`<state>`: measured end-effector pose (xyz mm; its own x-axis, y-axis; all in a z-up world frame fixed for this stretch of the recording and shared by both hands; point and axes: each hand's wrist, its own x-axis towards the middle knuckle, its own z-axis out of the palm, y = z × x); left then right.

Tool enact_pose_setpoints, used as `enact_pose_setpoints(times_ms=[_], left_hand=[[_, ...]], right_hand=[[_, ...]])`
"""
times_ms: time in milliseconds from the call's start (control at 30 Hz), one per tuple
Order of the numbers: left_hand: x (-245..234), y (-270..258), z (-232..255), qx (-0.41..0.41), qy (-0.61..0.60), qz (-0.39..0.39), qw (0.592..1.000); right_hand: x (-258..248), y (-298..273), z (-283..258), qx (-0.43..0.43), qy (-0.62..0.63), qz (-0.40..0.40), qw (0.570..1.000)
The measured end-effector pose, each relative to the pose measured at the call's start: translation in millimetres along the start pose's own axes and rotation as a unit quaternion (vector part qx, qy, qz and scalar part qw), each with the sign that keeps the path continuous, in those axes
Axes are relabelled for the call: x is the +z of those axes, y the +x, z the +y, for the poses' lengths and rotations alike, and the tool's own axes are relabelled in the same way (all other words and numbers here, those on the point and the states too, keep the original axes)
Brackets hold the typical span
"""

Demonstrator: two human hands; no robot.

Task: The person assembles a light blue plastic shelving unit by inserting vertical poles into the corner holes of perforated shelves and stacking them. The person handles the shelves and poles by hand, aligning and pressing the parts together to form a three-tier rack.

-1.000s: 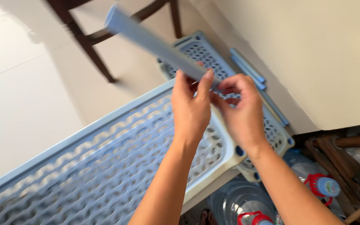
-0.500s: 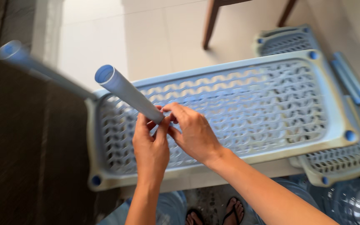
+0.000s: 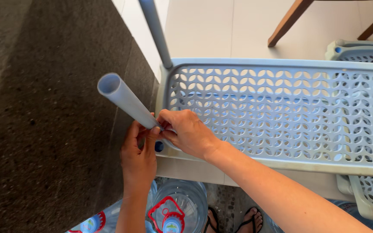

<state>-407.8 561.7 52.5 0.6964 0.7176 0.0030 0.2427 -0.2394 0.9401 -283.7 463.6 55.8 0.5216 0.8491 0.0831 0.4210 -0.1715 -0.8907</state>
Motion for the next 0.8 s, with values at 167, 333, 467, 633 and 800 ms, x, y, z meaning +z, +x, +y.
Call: enact_pose_setpoints(times_ms=[167,333,467,633,800], left_hand=[[-15,-12,-9,-0.008,0.01,0.017,1.0],[-17,-27,-13,0.031,0.018,0.01,0.999],[-14,-36,-22,0.097,0.031,0.023,0.995],[-8,-48,-33,0.028,-0.02,0.008,0.999],[-6,-48,-41,0.141,0.073,0.041,0.986]], right_hand=[[13,-4,-4,-0.001,0.023,-0.032,0.999],[15,-13,-4,-0.058,0.001,-0.019,0.998],[18,-17,-1,-0.056,-0.009,-0.017,0.998],[20,-28,1,-0.068,-0.026,-0.024,0.997],[28,-33,1,-0.074,-0.031,-0.001,0.997]])
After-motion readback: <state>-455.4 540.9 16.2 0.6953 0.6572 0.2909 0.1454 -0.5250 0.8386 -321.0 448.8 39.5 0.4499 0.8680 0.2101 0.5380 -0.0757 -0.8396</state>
